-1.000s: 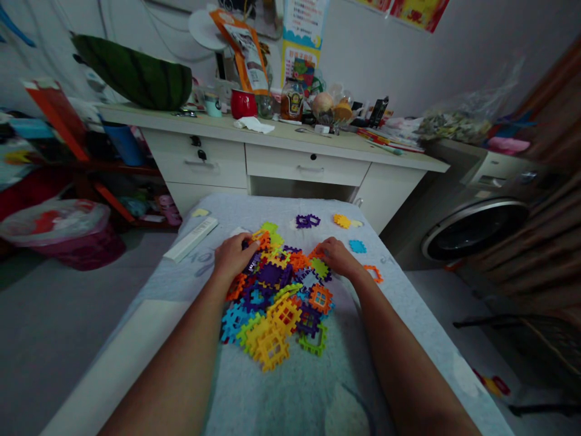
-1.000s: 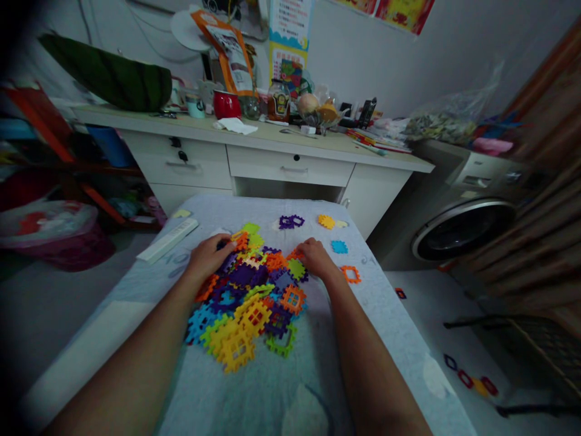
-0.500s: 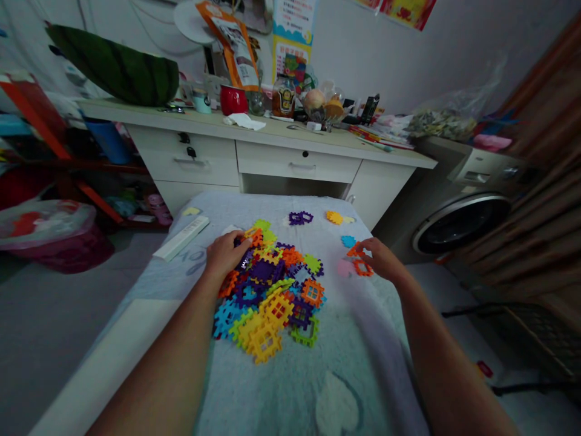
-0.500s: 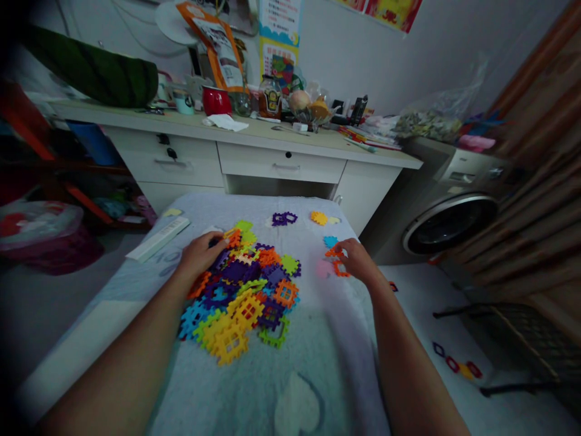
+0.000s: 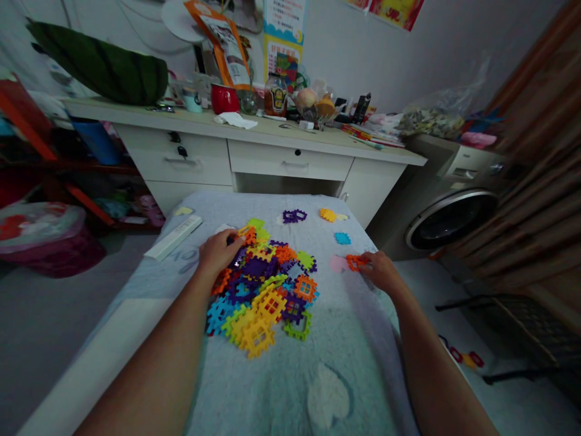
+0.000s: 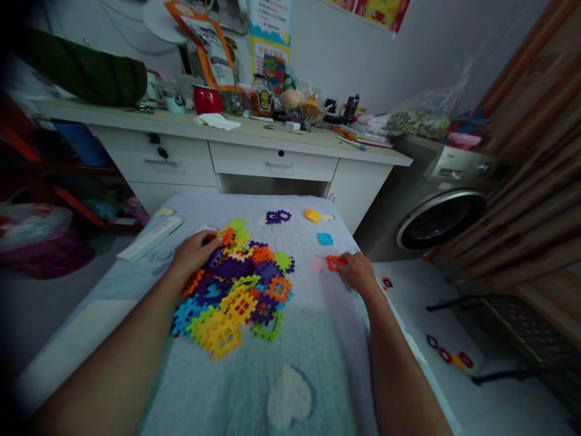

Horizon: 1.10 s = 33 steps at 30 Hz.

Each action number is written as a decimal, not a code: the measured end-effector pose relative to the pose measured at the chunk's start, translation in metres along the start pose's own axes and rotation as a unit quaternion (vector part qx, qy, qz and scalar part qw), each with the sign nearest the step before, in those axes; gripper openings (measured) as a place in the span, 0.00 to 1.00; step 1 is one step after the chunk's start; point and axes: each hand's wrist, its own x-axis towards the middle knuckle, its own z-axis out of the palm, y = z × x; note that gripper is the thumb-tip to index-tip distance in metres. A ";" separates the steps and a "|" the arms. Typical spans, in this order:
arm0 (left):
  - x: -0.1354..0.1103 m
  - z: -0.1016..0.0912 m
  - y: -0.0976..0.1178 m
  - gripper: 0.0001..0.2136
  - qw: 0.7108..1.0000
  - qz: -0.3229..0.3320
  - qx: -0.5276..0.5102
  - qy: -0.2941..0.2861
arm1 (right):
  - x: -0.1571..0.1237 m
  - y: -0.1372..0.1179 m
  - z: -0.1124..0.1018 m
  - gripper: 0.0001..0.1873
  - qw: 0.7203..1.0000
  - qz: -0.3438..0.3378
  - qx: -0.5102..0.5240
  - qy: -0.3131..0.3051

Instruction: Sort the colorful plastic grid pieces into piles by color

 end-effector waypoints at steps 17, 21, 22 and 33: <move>-0.002 -0.003 0.005 0.18 1.000 -0.010 -0.005 0.000 | 0.005 -0.121 0.001 0.32 0.944 -0.288 0.153 -0.051; -0.002 -0.004 0.006 0.18 1.000 -0.010 0.009 -0.002 | 0.006 -0.126 -0.002 0.32 0.945 -0.284 0.144 -0.072; -0.002 -0.004 0.006 0.18 1.000 -0.010 0.011 -0.001 | 0.005 -0.126 -0.003 0.31 0.945 -0.285 0.143 -0.069; -0.003 -0.005 0.007 0.18 1.000 -0.014 0.001 -0.005 | -0.004 -0.078 0.001 0.26 0.963 -0.226 0.143 0.017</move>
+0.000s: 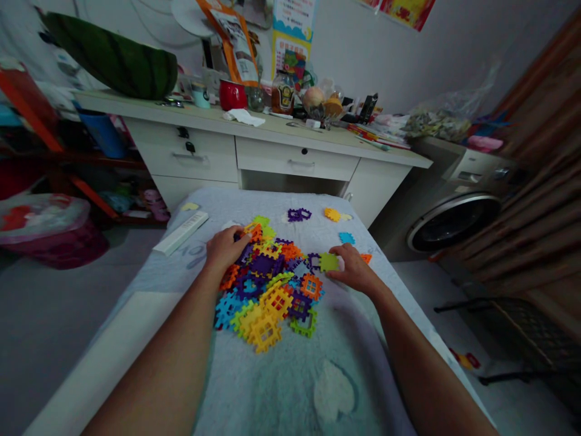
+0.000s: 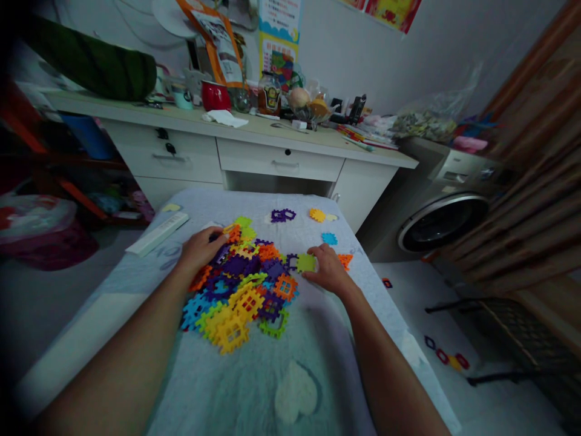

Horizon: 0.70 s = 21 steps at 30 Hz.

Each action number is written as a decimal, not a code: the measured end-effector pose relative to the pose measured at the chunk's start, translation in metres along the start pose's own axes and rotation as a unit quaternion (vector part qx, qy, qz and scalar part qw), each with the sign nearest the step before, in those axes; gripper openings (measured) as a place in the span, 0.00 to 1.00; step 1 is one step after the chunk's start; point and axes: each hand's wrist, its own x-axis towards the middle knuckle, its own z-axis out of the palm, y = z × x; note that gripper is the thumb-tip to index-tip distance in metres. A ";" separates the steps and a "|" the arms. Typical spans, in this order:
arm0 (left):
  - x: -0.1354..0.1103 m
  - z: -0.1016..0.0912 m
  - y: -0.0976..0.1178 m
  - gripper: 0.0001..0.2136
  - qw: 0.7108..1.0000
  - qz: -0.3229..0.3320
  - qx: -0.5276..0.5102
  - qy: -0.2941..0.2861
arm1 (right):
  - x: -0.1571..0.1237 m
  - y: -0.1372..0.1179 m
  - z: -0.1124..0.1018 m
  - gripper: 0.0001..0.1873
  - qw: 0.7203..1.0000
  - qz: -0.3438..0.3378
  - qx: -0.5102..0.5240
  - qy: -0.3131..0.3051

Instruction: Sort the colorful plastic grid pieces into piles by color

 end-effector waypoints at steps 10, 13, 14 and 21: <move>0.002 0.002 -0.004 0.19 1.000 0.001 0.002 -0.001 | -0.073 0.054 -0.021 0.25 0.990 0.120 -0.065 0.027; 0.002 0.001 -0.002 0.19 1.000 -0.002 0.007 -0.004 | -0.089 0.063 -0.021 0.26 0.986 0.143 -0.080 0.017; 0.002 0.001 -0.002 0.19 1.000 -0.001 0.006 -0.005 | -0.093 0.065 -0.021 0.26 0.986 0.145 -0.080 0.016; 0.004 0.004 -0.005 0.19 1.000 0.001 0.004 -0.002 | -0.106 0.068 -0.023 0.32 0.986 0.149 -0.078 -0.011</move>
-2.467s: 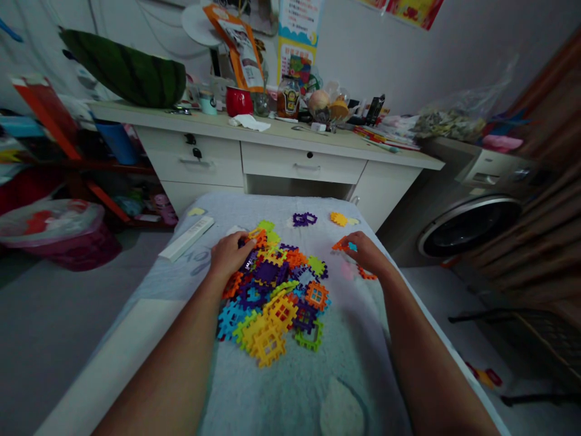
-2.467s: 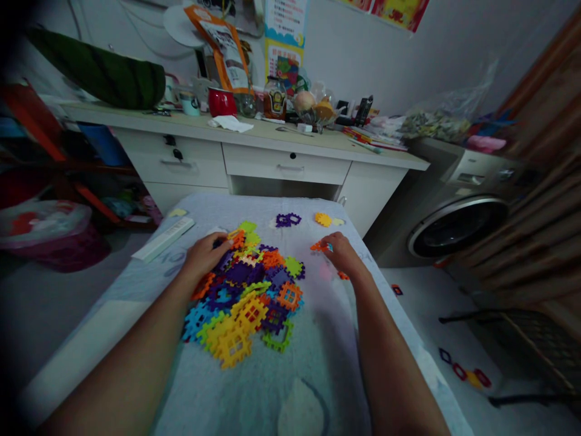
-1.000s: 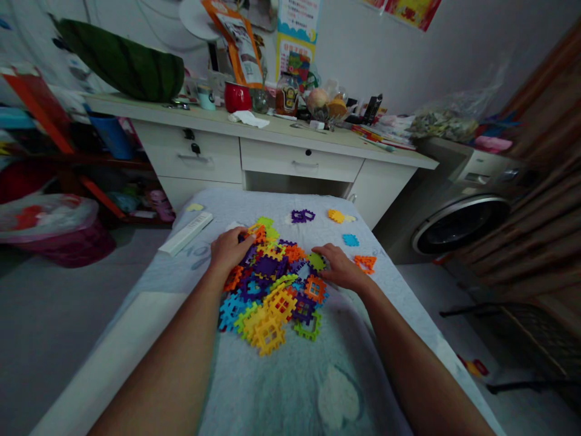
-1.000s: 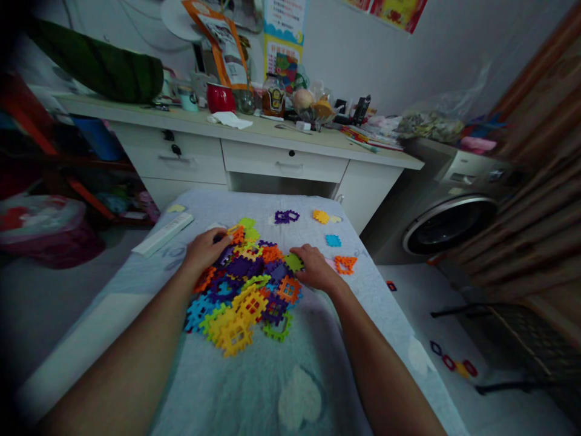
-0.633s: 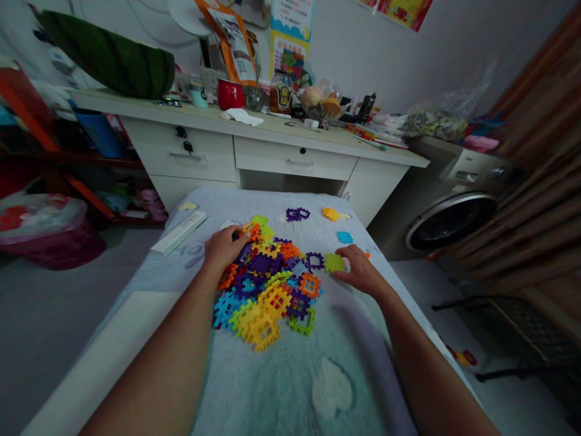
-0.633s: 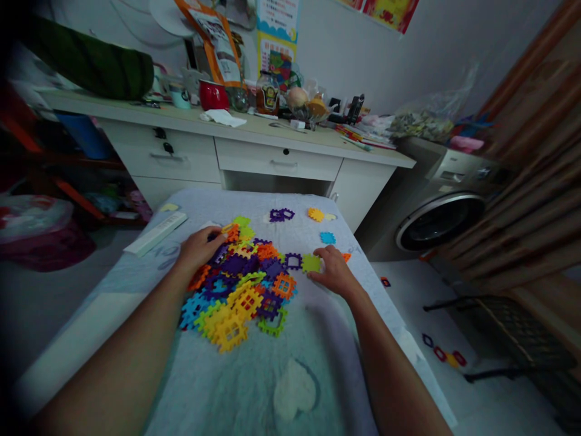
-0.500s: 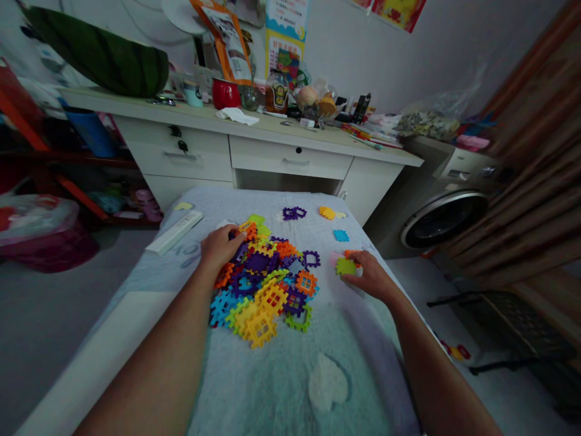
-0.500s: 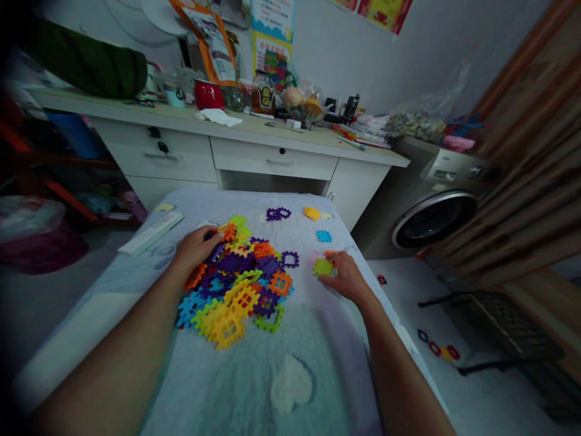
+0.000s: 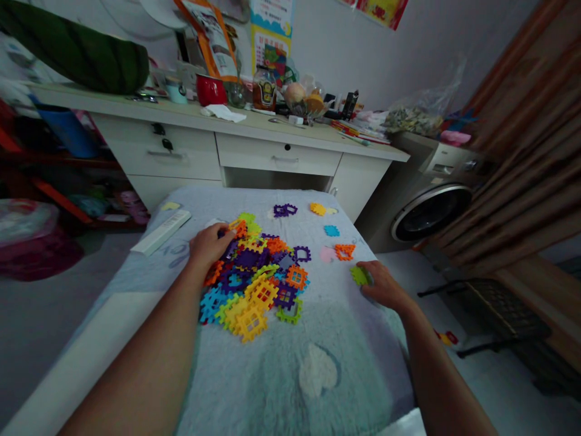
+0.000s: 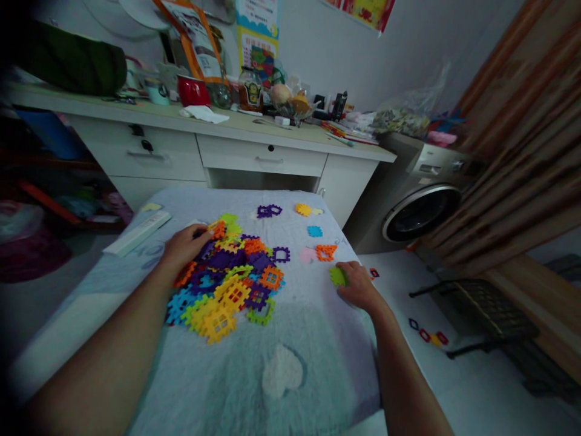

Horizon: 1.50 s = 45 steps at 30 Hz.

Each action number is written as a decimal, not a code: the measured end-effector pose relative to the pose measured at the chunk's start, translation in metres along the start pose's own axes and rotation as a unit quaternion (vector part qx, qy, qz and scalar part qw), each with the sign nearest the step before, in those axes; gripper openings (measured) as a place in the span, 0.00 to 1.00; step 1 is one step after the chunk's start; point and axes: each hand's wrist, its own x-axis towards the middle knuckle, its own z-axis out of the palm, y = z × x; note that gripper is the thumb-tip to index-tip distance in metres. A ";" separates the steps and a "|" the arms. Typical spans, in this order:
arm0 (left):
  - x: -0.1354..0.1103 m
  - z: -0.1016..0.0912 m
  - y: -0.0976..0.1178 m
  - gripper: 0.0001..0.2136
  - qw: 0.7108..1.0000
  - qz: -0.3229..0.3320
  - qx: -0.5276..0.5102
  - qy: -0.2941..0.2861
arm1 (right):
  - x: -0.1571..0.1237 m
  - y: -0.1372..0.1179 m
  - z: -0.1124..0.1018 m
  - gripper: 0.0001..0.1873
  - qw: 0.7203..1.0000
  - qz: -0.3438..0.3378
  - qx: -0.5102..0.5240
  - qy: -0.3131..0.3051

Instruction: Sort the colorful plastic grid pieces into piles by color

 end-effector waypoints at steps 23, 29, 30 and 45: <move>-0.005 0.002 -0.002 0.18 0.999 0.004 -0.048 0.021 | 0.024 -0.144 0.007 0.29 0.972 -0.204 0.116 -0.020; -0.004 0.002 -0.002 0.18 0.997 0.010 -0.071 0.024 | 0.027 -0.149 0.033 0.26 0.966 -0.205 0.156 0.009; -0.003 0.002 -0.002 0.18 0.997 0.012 -0.075 0.026 | 0.027 -0.148 0.036 0.26 0.965 -0.207 0.163 0.019; 0.001 0.008 -0.011 0.17 0.995 0.034 -0.076 0.052 | 0.048 -0.068 0.005 0.21 0.979 -0.026 0.068 0.188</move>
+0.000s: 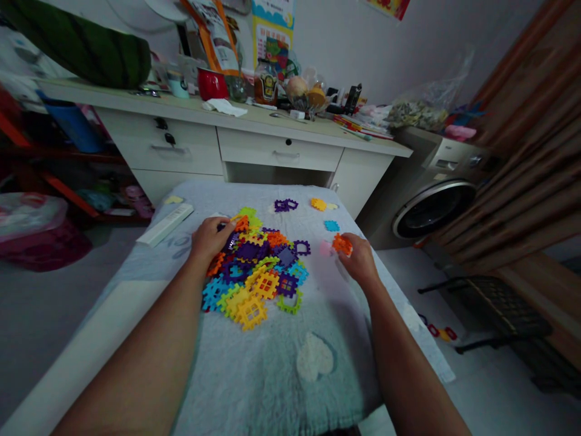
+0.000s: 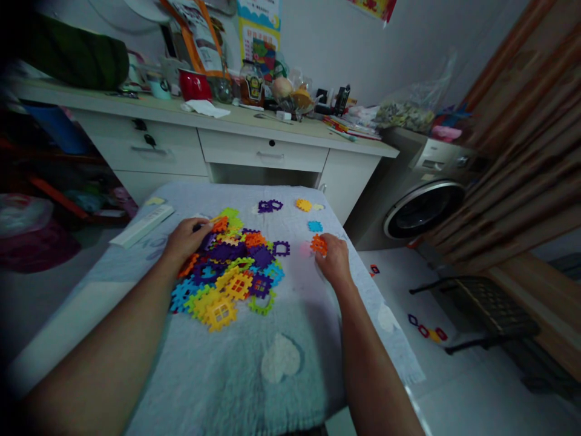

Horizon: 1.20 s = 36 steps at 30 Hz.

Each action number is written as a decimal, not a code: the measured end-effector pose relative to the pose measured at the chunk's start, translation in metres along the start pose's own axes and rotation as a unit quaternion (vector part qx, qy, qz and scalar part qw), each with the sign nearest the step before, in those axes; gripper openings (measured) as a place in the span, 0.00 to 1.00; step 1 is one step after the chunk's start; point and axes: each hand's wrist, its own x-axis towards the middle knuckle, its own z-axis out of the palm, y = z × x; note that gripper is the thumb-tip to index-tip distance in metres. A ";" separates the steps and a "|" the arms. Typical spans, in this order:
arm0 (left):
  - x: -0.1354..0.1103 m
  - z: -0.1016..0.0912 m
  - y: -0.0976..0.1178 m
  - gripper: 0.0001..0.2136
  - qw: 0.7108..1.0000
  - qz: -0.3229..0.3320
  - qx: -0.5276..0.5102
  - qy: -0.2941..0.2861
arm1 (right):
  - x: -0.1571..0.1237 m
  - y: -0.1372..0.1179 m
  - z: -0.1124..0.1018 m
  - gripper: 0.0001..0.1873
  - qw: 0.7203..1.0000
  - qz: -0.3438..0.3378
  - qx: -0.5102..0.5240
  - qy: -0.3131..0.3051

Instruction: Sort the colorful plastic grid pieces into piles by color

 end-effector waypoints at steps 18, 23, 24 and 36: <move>-0.011 -0.003 0.005 0.14 0.997 -0.008 -0.012 0.072 | -0.005 -0.019 0.015 0.15 1.000 -0.019 -0.009 -0.024; -0.011 -0.002 0.002 0.15 0.997 -0.024 -0.024 0.069 | -0.012 -0.049 0.029 0.18 0.989 -0.110 -0.002 -0.094; -0.010 -0.002 0.003 0.15 0.997 -0.027 -0.022 0.070 | -0.013 -0.051 0.032 0.19 0.988 -0.113 -0.011 -0.107; -0.006 -0.008 0.011 0.16 0.997 0.002 0.069 0.024 | -0.015 -0.044 0.043 0.09 0.986 -0.118 0.011 -0.116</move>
